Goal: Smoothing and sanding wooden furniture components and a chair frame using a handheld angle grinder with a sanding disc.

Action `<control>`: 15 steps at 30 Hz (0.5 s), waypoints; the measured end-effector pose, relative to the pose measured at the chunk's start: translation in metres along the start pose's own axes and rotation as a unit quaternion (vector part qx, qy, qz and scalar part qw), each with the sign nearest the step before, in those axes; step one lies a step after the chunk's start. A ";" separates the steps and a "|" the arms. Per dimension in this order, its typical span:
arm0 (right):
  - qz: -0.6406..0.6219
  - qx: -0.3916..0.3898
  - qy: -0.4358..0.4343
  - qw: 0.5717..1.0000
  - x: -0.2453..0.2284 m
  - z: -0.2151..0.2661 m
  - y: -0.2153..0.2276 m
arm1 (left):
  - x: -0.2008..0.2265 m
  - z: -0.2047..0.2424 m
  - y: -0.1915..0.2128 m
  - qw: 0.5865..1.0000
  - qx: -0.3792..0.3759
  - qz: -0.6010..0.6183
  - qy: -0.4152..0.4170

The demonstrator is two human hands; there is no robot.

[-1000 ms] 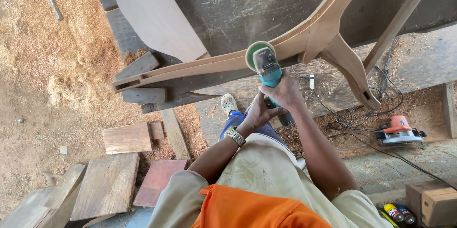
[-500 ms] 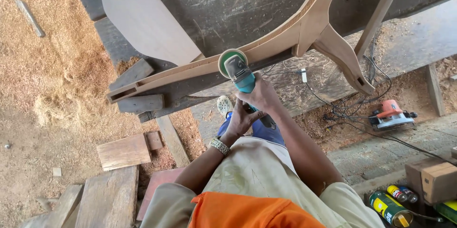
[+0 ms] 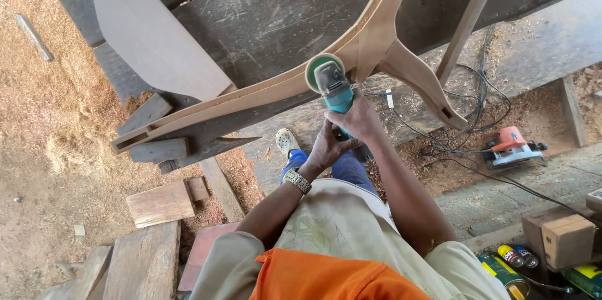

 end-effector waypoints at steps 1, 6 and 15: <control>-0.008 0.007 -0.011 1.000 0.003 -0.001 0.010 | -0.002 -0.007 -0.007 1.000 -0.003 -0.021 0.003; -0.021 0.035 -0.033 0.999 0.028 -0.010 0.045 | -0.002 -0.033 -0.036 0.999 -0.026 -0.041 0.013; -0.041 0.086 -0.078 0.992 0.060 -0.015 0.082 | -0.006 -0.068 -0.067 0.992 -0.082 -0.084 0.040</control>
Point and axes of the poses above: each hand's wrist, its own z-axis away from the middle knuckle, its own y-axis out of the back of the hand, x = y × z, the point moved 6 cm from there along -z, towards the middle knuckle, and after that the axes turned 4 degrees about -z, right-handed, at the moved point
